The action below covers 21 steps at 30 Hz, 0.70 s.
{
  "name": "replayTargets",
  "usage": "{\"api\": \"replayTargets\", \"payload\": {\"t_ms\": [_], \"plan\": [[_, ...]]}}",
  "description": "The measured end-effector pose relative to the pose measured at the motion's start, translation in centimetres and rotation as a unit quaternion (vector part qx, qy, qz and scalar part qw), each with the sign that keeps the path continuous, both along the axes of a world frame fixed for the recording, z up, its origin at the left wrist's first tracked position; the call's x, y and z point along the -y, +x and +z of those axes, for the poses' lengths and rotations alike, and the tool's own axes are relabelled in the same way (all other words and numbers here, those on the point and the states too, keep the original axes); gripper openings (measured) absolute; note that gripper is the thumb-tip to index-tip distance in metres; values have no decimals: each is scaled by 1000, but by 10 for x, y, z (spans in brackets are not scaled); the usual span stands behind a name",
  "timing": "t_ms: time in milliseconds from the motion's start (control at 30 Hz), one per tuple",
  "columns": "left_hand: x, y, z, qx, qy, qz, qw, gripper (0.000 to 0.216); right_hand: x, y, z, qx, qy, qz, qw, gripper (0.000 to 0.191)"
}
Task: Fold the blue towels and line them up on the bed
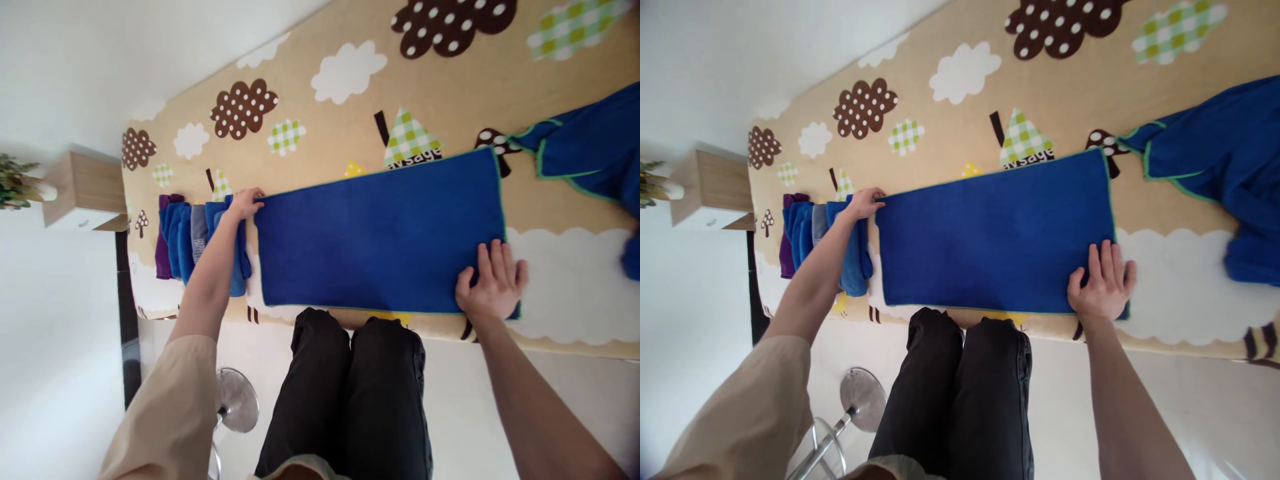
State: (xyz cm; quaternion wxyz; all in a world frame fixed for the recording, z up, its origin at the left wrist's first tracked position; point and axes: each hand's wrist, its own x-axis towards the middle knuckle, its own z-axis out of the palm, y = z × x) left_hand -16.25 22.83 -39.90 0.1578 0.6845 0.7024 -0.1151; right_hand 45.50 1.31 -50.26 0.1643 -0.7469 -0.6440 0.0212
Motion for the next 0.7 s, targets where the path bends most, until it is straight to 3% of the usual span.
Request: {"api": "replayTargets", "payload": {"t_ms": [67,167,333,467,567,633,700], "plan": [[-14,-11,7,-39,-32,-2,999,33,0,1,-1,0,17,8,1000,70],[-16,-3,12,-63,6,30,998,29,1,2,-3,6,32,15,999,72],[32,65,1,5,186,55,981,52,1,2,-1,9,34,18,999,70],[71,97,-25,79,138,-28,987,62,0,1,3,4,-1,5,1000,65],[74,86,-37,67,139,62,986,67,1,1,5,-9,-8,17,1000,65],[75,79,-36,54,163,138,975,68,2,1,6,-13,-3,29,999,66],[92,87,-32,56,182,160,969,69,1,0,8,-10,-4,32,999,66]]}}
